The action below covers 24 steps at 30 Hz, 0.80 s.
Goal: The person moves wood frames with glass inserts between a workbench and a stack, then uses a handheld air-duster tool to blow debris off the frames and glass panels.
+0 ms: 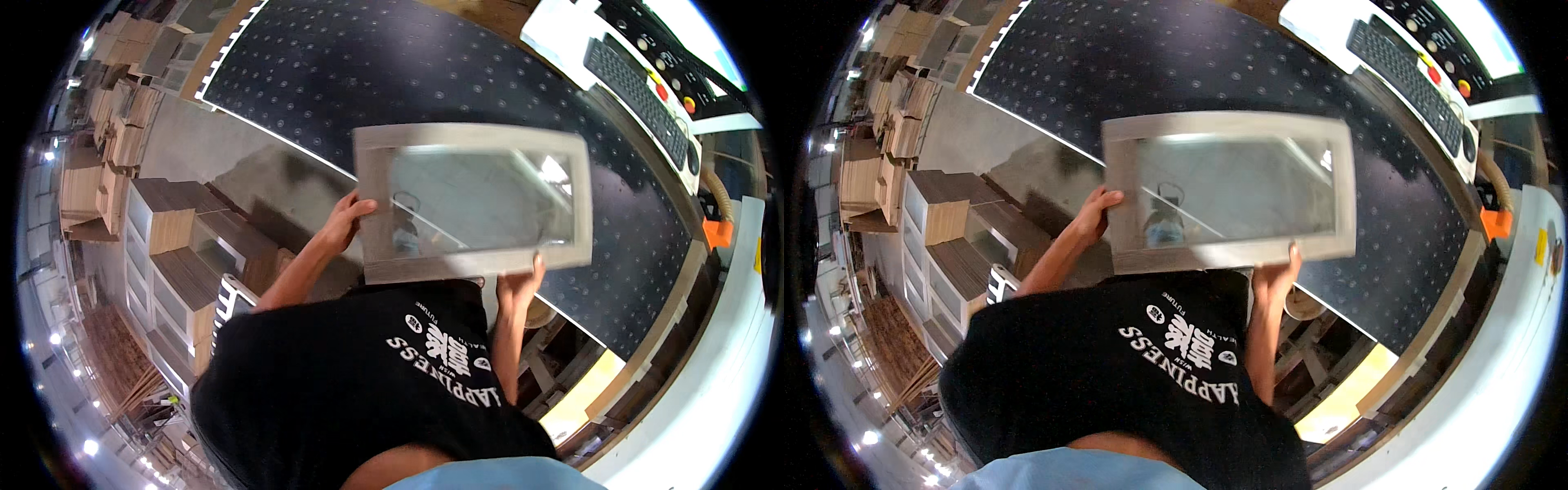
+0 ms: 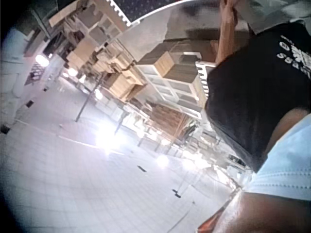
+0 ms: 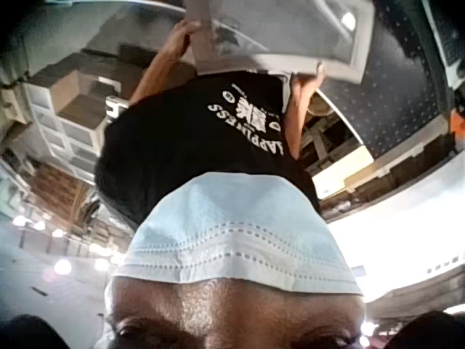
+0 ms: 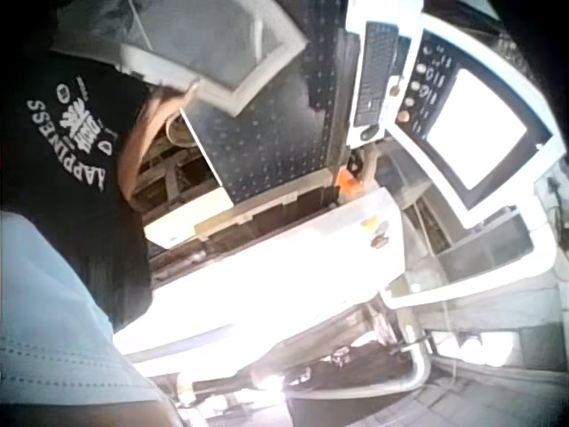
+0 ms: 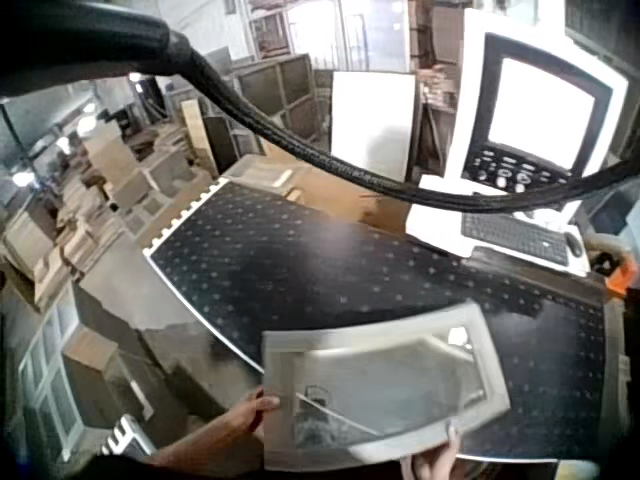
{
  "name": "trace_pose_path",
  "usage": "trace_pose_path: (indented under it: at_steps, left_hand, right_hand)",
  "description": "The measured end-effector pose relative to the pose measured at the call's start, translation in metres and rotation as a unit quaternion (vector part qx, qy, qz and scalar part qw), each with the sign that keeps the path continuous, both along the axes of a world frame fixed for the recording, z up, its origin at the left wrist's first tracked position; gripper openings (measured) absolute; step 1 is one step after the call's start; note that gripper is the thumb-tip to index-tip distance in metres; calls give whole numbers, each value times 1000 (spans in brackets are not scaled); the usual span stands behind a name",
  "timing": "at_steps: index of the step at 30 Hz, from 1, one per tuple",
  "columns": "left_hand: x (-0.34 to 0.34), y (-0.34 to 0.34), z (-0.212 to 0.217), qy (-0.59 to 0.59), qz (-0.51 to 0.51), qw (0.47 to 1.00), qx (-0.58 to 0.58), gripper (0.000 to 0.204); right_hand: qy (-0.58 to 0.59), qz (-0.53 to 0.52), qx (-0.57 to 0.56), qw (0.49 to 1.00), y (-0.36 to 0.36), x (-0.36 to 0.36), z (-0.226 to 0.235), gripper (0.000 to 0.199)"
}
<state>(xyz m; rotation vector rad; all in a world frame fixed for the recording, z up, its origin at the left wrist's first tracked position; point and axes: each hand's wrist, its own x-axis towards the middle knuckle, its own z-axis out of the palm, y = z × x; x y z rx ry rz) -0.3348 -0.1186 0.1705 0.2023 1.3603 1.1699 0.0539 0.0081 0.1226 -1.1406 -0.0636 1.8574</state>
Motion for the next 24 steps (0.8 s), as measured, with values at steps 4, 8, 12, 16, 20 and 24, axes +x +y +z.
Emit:
trace_pose_path:
  at_steps: [4,8,12,16,20,24]
  left_hand:
    - [-44,-73,-19,-27,194,981,5,68]
    - [-68,-110,-29,-25,351,935,38,69]
    - [-97,-136,-30,-26,458,887,52,73]
    - [-129,-149,-28,-5,508,859,61,72]
    - [-180,-153,-51,-14,504,862,58,70]
    - [-212,-147,-69,-18,507,860,52,69]
  right_hand:
    - [-8,131,35,991,73,-139,-9,58]
    - [19,278,55,959,115,-271,-22,52]
    - [47,432,79,897,129,-376,-39,52]
    - [-49,476,109,871,113,-456,-16,79]
    - [-266,561,263,739,143,-498,-31,93]
    - [-381,341,438,739,128,-467,-23,79]
